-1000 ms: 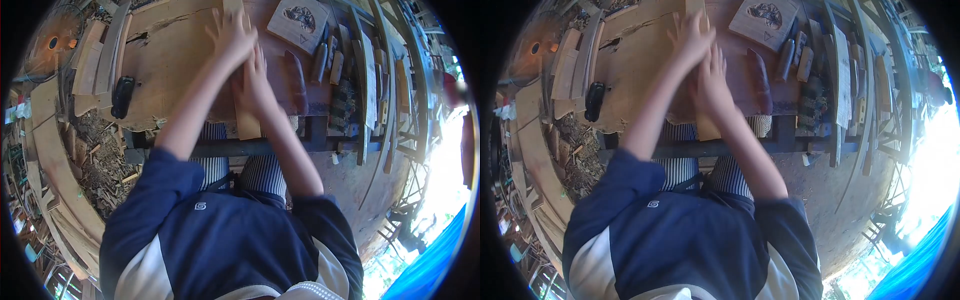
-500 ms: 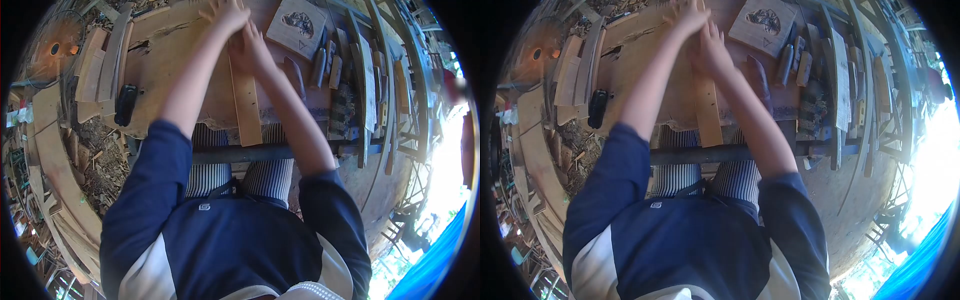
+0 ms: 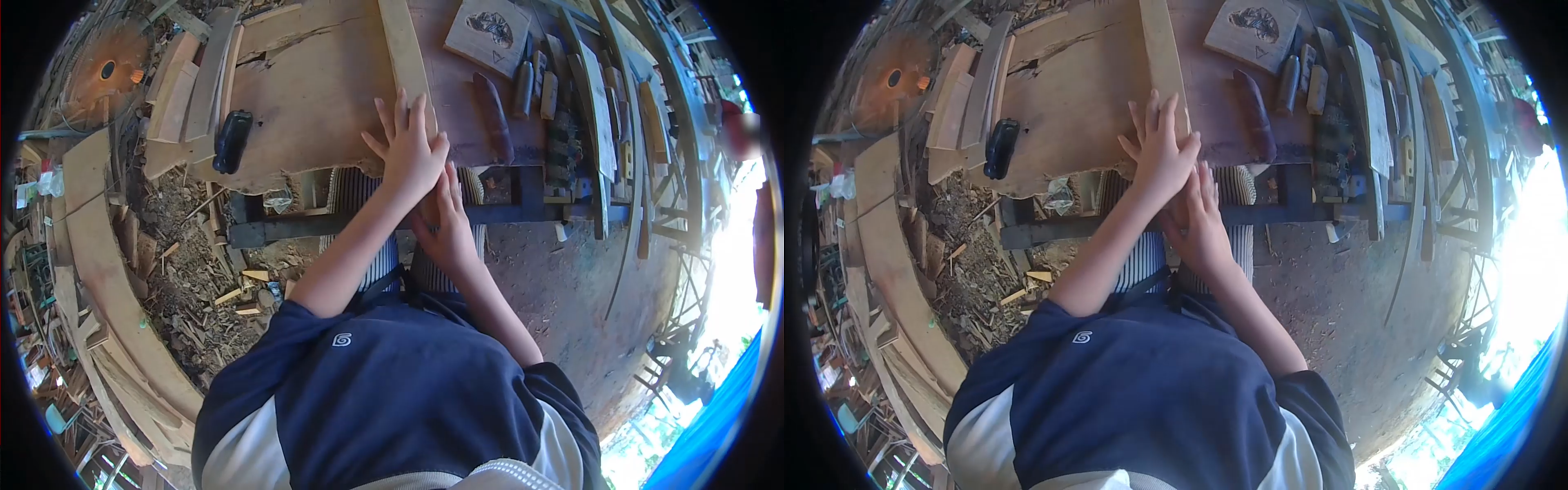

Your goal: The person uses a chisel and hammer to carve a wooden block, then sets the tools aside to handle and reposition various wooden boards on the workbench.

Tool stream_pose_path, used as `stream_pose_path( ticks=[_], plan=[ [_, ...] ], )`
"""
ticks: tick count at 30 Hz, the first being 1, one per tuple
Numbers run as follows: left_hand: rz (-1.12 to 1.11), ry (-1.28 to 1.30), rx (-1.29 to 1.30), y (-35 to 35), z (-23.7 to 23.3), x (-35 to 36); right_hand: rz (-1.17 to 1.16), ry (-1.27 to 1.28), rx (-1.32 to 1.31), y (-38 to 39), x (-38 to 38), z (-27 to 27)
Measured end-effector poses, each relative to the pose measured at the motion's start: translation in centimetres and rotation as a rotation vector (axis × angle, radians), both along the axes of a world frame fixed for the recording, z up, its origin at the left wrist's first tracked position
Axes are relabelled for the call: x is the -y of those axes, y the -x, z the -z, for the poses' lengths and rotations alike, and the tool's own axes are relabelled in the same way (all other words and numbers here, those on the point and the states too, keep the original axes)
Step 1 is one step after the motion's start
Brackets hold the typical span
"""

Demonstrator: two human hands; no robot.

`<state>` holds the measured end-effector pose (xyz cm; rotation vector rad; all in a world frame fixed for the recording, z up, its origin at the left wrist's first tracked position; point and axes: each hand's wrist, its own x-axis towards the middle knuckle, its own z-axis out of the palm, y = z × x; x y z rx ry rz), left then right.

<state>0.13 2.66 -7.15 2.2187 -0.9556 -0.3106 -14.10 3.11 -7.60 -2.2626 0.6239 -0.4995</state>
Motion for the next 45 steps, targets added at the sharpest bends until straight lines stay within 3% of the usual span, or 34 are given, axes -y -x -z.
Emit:
stream_pose_path(
  ticks=[4,8,11,13,17,21,24,28,32,34,36,40,45],
  plan=[
    [0.006,-0.003,0.003,-3.4,-0.3,2.4,-0.053,0.145,-0.035,-3.8,3.6,-0.2],
    [-0.062,-0.062,0.125,-14.3,-0.1,11.4,-0.062,0.204,0.041,-14.9,12.7,0.7],
    [-0.064,-0.011,0.091,-22.6,2.8,17.9,-0.031,0.202,-0.036,-22.1,17.5,1.7],
    [-0.003,0.059,0.239,-25.7,5.7,20.1,-0.030,0.197,-0.060,-23.1,17.8,1.2],
    [0.030,0.023,0.183,-18.1,3.4,13.6,-0.037,0.285,-0.101,-17.2,13.5,2.5],
    [-0.022,-0.109,0.103,-5.1,-0.6,3.1,-0.083,0.119,-0.099,-5.6,4.3,0.1],
    [-0.034,-0.146,0.088,-1.7,-0.3,0.2,-0.091,0.066,-0.178,-1.9,1.5,-0.8],
    [-0.040,-0.169,0.120,-5.7,-0.5,3.9,-0.110,0.117,-0.130,-5.6,5.4,-0.6],
    [-0.084,-0.159,0.161,-16.7,0.4,13.8,-0.046,0.149,-0.097,-16.8,14.6,0.1],
    [-0.009,0.086,0.213,-25.1,5.6,19.3,-0.008,0.164,-0.091,-21.2,17.0,0.4],
    [0.036,0.111,0.185,-28.4,7.6,21.0,0.030,0.065,-0.045,-23.3,18.5,0.3],
    [0.112,0.266,0.118,-26.7,7.6,19.6,0.045,0.037,-0.007,-20.1,15.8,0.4],
    [0.053,0.151,0.229,-18.6,4.4,14.1,0.063,0.108,-0.041,-14.6,11.4,1.0]
  ],
)
